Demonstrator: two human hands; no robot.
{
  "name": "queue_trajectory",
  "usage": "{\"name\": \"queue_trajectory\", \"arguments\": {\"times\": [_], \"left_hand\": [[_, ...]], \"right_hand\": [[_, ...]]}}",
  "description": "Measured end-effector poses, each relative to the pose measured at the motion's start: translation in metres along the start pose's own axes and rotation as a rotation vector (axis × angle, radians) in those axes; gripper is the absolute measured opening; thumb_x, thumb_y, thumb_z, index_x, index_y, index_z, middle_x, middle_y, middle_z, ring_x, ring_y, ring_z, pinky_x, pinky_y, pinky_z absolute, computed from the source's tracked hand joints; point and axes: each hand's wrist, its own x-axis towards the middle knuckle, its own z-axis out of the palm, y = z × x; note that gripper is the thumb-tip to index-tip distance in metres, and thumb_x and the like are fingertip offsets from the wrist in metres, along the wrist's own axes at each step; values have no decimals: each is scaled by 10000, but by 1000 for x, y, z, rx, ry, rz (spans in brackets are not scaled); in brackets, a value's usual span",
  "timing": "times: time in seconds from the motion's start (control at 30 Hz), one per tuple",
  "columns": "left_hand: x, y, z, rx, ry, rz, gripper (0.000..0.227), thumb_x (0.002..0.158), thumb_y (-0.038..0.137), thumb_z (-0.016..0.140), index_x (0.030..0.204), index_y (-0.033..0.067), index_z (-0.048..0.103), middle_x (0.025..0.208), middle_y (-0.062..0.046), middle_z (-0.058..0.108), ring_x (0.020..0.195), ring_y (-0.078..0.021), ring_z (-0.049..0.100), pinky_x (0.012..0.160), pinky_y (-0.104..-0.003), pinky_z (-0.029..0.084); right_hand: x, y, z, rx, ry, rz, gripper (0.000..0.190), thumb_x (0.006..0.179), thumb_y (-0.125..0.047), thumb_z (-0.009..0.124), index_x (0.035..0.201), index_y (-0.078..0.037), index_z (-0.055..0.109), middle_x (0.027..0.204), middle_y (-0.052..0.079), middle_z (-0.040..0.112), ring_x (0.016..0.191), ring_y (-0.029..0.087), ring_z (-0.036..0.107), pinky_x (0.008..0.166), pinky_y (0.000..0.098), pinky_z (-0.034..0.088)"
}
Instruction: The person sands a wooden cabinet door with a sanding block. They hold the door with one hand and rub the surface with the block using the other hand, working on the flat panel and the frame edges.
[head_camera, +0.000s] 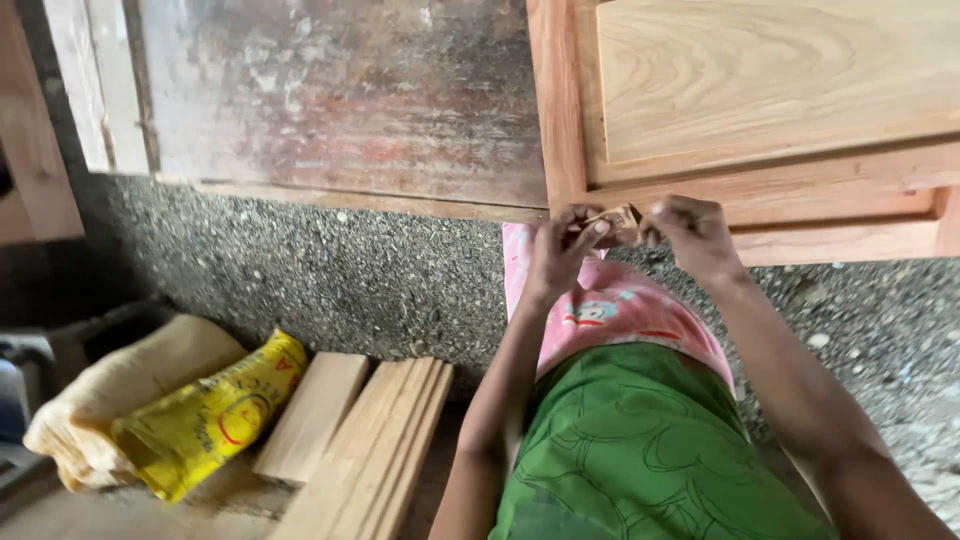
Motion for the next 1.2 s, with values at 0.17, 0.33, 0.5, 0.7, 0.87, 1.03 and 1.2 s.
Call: {"name": "queue_trajectory", "arguments": {"times": [0.17,0.33,0.5,0.7,0.87,1.03,1.2], "left_hand": [[11,-36,0,-739,-24,-463,98,849,112,542,847,13,541,632,-74,550,530,-159,590,438,-281,530],[49,-21,-5,-642,-296,-579,117,868,131,498,822,24,483,523,-52,450,440,-124,502,410,-261,506],[102,29,-28,-74,-266,-290,82,843,94,511,832,18,539,597,-78,498,505,-130,512,412,-245,463],[174,25,-74,476,176,137,179,838,-9,472,998,70,478,867,-56,516,660,-111,489,576,-210,448],[183,51,-83,322,96,-93,337,786,369,518,949,76,548,798,-58,606,647,-129,566,533,-241,467],[167,43,-89,287,-307,-110,320,790,329,502,939,48,534,778,-79,615,605,-127,580,488,-239,483],[161,42,-83,226,-288,-214,108,750,187,623,809,102,588,675,43,553,598,-38,462,516,-209,394]], "right_hand": [[10,16,19,640,-28,-96,148,781,53,486,654,-17,512,1004,167,523,901,256,554,680,293,489],[33,-2,45,648,99,53,74,795,-13,525,741,37,514,716,167,545,636,252,573,530,337,492],[82,-44,71,462,417,23,97,761,0,616,816,-5,535,663,28,491,597,86,509,526,163,404],[163,-11,56,-250,374,-40,115,941,46,468,898,15,366,794,120,453,575,140,420,482,192,393],[179,-22,57,-416,324,-26,75,933,23,546,917,77,496,773,137,534,530,138,448,416,216,358],[148,-13,74,-172,244,144,145,859,-66,591,809,-24,462,776,60,533,672,114,488,558,202,400],[147,-23,85,106,273,194,85,828,-21,548,850,54,514,840,153,598,713,187,595,665,280,542]]}}
